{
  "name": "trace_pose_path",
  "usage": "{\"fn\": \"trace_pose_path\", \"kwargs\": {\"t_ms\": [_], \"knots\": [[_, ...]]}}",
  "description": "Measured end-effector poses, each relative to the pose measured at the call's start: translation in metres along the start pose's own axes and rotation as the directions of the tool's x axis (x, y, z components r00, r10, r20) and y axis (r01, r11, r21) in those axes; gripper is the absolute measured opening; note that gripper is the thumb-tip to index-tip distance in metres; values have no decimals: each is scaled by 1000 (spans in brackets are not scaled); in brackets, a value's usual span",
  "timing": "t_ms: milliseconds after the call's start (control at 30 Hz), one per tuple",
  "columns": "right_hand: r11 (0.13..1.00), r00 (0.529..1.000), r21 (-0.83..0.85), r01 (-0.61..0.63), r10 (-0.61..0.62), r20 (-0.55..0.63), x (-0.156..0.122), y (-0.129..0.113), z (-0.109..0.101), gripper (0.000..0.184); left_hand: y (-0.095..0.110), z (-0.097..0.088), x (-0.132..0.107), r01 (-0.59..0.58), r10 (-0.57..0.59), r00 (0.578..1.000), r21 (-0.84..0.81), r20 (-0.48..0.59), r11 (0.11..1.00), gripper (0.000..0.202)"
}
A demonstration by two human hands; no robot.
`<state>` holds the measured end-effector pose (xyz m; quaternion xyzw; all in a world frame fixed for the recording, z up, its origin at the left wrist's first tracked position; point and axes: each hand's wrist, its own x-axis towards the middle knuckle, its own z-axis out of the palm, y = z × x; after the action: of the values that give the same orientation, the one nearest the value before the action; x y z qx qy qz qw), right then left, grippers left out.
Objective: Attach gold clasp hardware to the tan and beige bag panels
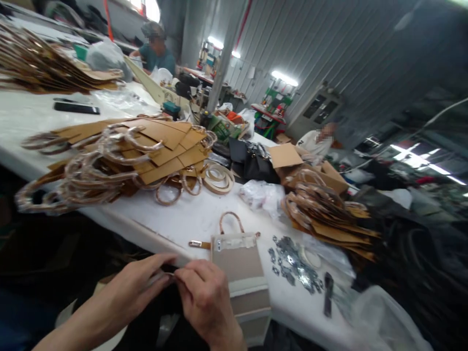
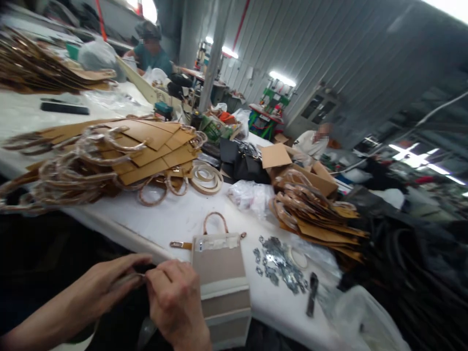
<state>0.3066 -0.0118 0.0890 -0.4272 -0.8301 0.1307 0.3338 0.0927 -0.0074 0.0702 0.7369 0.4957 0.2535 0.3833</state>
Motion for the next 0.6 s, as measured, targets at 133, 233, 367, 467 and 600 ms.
{"fn": "trace_pose_path", "kwargs": {"t_ms": [133, 233, 367, 467, 600], "knots": [[997, 993, 2, -83, 83, 85, -11, 2, -6, 8, 2, -3, 5, -79, 73, 978, 22, 198, 997, 28], [994, 980, -2, -113, 112, 166, -17, 1, -10, 4, 11, -6, 3, -103, 84, 971, 70, 226, 992, 27], [987, 969, 41, -154, 143, 203, -18, -1, -10, 4, 16, -10, 0, -164, 124, 965, 161, 232, 973, 27], [968, 960, 137, -209, 177, 215, -17, 0, -9, 8, 20, -15, 1, -245, 190, 955, 241, 228, 939, 29], [940, 954, 244, -240, 181, 240, -17, 2, -7, 16, 29, -21, 1, -285, 218, 947, 300, 238, 910, 26]]}}
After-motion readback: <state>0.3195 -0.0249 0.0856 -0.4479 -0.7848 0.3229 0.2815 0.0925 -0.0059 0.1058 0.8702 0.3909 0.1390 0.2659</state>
